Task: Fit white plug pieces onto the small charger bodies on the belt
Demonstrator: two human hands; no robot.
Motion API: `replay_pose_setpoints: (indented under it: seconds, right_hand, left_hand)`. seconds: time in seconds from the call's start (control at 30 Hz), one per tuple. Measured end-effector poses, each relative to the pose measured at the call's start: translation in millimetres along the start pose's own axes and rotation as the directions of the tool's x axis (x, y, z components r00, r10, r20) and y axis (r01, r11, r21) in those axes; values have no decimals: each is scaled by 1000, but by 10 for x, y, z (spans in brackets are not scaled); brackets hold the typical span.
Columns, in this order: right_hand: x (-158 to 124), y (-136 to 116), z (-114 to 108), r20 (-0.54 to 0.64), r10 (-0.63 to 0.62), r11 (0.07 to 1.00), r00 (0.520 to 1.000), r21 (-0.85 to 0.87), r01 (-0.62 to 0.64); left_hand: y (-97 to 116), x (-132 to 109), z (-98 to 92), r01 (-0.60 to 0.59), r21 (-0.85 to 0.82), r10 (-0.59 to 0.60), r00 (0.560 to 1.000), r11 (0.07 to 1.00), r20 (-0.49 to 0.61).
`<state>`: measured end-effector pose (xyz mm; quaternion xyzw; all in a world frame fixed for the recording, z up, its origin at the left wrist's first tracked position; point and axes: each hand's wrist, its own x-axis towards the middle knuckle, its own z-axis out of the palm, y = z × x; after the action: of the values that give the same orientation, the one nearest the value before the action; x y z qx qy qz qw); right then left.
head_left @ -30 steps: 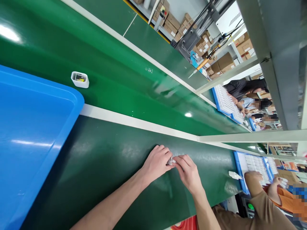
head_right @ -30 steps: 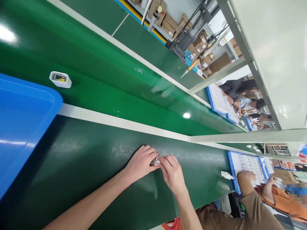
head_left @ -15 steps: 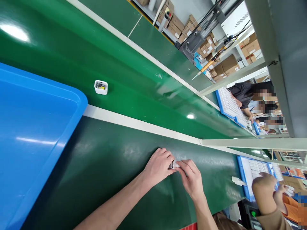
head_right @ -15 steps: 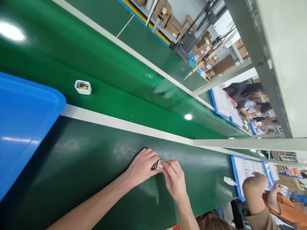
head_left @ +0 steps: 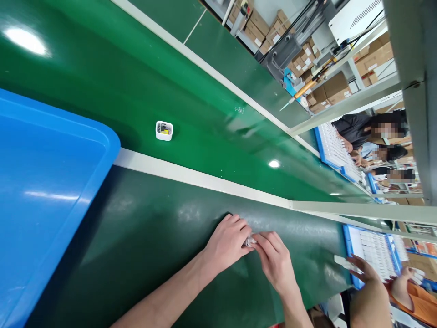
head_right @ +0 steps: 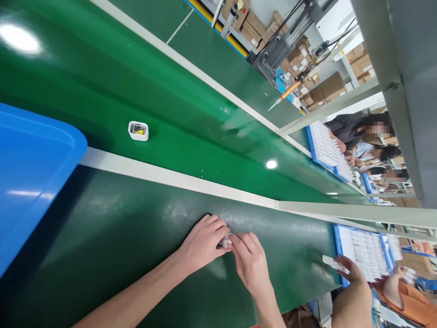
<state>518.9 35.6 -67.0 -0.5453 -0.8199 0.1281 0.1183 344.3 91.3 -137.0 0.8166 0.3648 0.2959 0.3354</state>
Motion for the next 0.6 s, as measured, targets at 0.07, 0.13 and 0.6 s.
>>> replay_pose_setpoints:
  seconds: [0.07, 0.13, 0.6]
  right_hand:
    - [7, -10, -17, 15, -10, 1000, 1000, -13, 11]
    - [17, -20, -31, 26, -18, 999, 1000, -36, 19]
    - [25, -16, -22, -9, 16, 1000, 1000, -21, -16]
  left_hand:
    - [-4, 2, 2, 1, 4, -1, 1000, 1000, -1]
    - [-3, 4, -1, 2, 1, -2, 1000, 1000, -2]
    - [4, -2, 8, 4, -23, -4, 1000, 1000, -9]
